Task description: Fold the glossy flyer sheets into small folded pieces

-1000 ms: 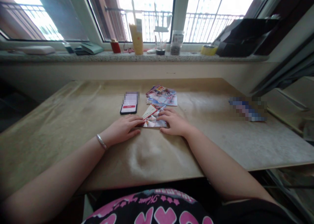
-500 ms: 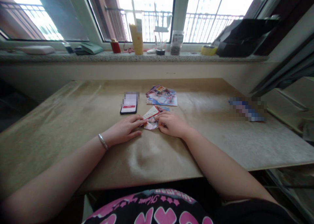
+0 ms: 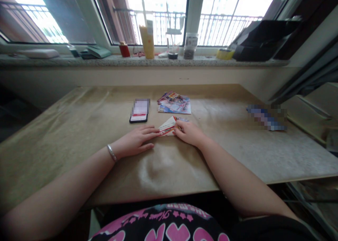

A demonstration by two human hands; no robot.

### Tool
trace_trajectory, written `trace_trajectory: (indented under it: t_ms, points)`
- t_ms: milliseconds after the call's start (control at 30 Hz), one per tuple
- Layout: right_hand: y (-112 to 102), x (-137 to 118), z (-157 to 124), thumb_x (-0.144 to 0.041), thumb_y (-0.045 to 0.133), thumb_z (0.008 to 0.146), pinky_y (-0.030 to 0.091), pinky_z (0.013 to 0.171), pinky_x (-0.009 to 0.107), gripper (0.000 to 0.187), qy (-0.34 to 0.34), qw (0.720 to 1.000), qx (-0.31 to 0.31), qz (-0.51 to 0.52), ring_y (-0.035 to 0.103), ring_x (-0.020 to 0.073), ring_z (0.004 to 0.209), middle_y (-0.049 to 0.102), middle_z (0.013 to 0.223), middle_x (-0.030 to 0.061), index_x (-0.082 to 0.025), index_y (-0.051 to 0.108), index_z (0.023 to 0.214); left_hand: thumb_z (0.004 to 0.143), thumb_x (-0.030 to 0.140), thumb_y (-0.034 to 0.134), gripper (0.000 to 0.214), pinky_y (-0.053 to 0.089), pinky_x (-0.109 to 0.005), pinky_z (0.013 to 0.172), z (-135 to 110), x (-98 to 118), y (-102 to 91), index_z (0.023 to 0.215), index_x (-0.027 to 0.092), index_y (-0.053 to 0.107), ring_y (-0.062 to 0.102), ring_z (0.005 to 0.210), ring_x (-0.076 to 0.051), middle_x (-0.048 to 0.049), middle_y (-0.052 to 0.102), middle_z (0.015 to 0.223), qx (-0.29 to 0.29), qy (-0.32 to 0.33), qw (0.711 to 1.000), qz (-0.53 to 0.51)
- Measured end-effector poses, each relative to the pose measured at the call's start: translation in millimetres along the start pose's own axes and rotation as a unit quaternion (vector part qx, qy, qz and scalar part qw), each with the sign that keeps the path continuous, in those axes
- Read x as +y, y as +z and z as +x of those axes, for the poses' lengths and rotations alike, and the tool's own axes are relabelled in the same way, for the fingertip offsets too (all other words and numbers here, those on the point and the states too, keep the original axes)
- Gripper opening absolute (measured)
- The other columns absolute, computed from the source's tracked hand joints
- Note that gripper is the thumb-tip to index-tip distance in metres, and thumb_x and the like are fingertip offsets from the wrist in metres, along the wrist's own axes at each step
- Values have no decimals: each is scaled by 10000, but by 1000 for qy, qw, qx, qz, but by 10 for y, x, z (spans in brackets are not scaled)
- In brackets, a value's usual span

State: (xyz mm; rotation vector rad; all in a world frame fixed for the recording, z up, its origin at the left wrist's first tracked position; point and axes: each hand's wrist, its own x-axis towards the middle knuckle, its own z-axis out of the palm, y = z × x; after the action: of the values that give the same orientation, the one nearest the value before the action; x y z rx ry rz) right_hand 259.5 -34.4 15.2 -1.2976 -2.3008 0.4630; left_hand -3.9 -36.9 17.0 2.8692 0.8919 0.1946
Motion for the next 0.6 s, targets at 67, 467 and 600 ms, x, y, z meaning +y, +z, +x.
trace_trajectory:
  t_ms: [67,467,600]
  points:
    - [8,12,5,-269,433,842,302,545,233,189,28,1000,13,1,459,119,574,544,640,-3,-187,512,692,926,399,467,489,298,-417,1113,2,9,-2,1384,231,424,369,1327,-257,-43,466,1416,-8,-3,1000,-7]
    - [143,74,79,-352,518,802,288,523,237,169,169,983,18,-70,500,129,586,620,682,12,-196,556,748,927,397,461,613,278,-313,1128,4,117,-9,1455,159,261,340,1366,-198,-103,357,1486,-52,-26,998,14]
    - [141,62,89,-368,519,806,278,521,239,189,178,981,15,-78,507,127,591,633,695,10,-200,562,732,952,419,408,587,269,-315,1124,4,98,24,1462,175,247,325,1372,-200,-89,345,1493,-50,-16,998,41]
